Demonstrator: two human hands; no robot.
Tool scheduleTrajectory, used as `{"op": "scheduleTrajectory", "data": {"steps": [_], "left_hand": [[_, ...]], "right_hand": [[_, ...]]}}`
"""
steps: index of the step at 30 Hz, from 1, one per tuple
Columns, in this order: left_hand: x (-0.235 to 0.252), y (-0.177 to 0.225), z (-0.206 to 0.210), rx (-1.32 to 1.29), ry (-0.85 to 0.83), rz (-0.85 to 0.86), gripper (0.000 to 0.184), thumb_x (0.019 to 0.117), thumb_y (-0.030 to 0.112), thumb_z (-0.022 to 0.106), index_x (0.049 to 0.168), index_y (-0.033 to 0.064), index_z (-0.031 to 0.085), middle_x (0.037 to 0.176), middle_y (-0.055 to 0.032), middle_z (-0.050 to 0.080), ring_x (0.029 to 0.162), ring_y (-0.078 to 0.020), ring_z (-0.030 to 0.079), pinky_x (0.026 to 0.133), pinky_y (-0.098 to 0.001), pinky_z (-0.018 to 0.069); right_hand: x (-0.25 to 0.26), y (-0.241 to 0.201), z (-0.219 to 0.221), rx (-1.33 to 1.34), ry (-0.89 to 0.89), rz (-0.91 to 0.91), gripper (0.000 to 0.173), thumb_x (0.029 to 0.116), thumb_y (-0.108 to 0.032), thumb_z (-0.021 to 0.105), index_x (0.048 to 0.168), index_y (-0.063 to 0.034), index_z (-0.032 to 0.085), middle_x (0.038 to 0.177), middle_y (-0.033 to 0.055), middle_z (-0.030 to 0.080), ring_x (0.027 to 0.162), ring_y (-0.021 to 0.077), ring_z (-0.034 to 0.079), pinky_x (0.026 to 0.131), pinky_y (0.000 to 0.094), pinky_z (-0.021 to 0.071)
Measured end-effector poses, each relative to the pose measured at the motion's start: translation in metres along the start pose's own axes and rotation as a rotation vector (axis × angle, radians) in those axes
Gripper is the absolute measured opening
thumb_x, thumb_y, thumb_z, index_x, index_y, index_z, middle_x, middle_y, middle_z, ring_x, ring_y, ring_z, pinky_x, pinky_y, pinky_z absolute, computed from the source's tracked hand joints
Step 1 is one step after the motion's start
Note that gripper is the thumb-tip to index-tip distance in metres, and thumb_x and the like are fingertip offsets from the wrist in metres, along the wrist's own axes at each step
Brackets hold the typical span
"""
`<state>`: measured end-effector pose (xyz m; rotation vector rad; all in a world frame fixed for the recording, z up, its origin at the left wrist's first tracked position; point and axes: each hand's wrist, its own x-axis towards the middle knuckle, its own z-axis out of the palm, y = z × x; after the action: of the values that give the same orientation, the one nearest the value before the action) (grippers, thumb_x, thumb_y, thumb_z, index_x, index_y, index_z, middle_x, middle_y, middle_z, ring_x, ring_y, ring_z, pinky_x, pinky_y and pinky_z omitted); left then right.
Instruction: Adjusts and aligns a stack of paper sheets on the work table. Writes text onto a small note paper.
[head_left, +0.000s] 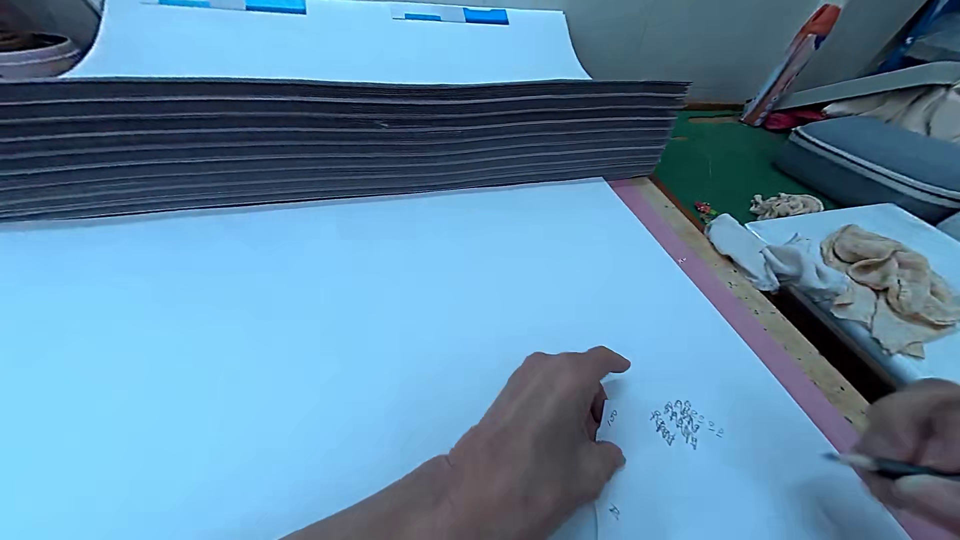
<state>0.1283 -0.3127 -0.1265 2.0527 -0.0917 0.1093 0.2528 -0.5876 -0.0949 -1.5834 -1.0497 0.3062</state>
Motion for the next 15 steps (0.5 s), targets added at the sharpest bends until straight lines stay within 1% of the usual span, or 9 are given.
{"op": "scheduleTrajectory", "data": {"steps": [1,3,4,6,8,12,15], "left_hand": [[-0.002,-0.003,0.003,0.068,0.039,0.06,0.049,0.0778,0.009,0.077,0.125,0.0,0.067,0.083,-0.0055,0.067,0.062,-0.0044,0.061,0.054,-0.0153,0.0509],[-0.004,-0.005,0.006,0.147,0.066,0.104,0.05,0.0785,0.012,0.077,0.126,0.0005,0.067,0.086,-0.0071,0.067,0.062,-0.008,0.061,0.053,-0.019,0.0505],[-0.004,-0.006,0.006,0.155,0.069,0.109,0.05,0.0784,0.013,0.078,0.126,0.0002,0.067,0.086,-0.0072,0.067,0.062,-0.0087,0.06,0.053,-0.0197,0.0501],[-0.004,-0.005,0.004,0.136,0.044,0.091,0.052,0.0787,0.011,0.078,0.127,-0.0013,0.066,0.087,-0.0082,0.067,0.063,-0.0102,0.061,0.055,-0.0206,0.0511],[-0.003,-0.002,0.001,0.127,0.006,0.071,0.056,0.0784,0.009,0.079,0.131,-0.0026,0.063,0.089,-0.0097,0.067,0.064,-0.0125,0.061,0.055,-0.0228,0.0507],[-0.001,0.002,-0.003,0.118,-0.038,0.045,0.063,0.0778,0.007,0.08,0.136,-0.0038,0.059,0.091,-0.0114,0.067,0.066,-0.0156,0.06,0.056,-0.0261,0.0498],[-0.001,0.002,-0.004,0.104,-0.05,0.056,0.064,0.0772,0.005,0.08,0.137,-0.0051,0.059,0.092,-0.0132,0.066,0.066,-0.0175,0.059,0.057,-0.028,0.0492]], "right_hand": [[0.007,0.001,0.014,0.0,-0.031,-0.001,0.013,0.0918,-0.019,0.074,0.103,-0.0252,0.073,0.098,-0.0152,0.072,0.084,-0.0006,0.068,0.072,0.0171,0.058],[0.017,0.007,0.042,-0.024,-0.06,-0.008,0.011,0.0941,-0.017,0.072,0.103,-0.024,0.07,0.097,-0.0142,0.073,0.084,-0.0016,0.069,0.072,0.0169,0.0589],[0.021,0.013,0.053,-0.035,-0.068,-0.029,0.009,0.0946,-0.015,0.071,0.102,-0.0203,0.069,0.096,-0.0112,0.073,0.084,-0.0007,0.069,0.073,0.0175,0.0593],[0.027,0.029,0.068,-0.066,-0.086,-0.112,0.006,0.0948,-0.011,0.07,0.099,-0.0116,0.066,0.096,-0.0022,0.074,0.089,0.0025,0.071,0.077,0.0186,0.0595],[0.032,0.041,0.076,-0.091,-0.083,-0.197,0.007,0.0939,-0.008,0.07,0.097,-0.0073,0.064,0.094,0.0038,0.074,0.091,0.0057,0.072,0.078,0.0191,0.0599],[0.034,0.042,0.08,-0.074,-0.117,-0.239,0.007,0.0934,-0.004,0.07,0.093,-0.0046,0.062,0.088,0.0045,0.072,0.095,0.0084,0.072,0.089,0.0257,0.0595],[0.032,0.043,0.08,-0.047,-0.153,-0.242,0.008,0.0932,-0.003,0.07,0.093,-0.0027,0.062,0.088,0.0057,0.072,0.097,0.0091,0.071,0.092,0.0267,0.0581]]}}
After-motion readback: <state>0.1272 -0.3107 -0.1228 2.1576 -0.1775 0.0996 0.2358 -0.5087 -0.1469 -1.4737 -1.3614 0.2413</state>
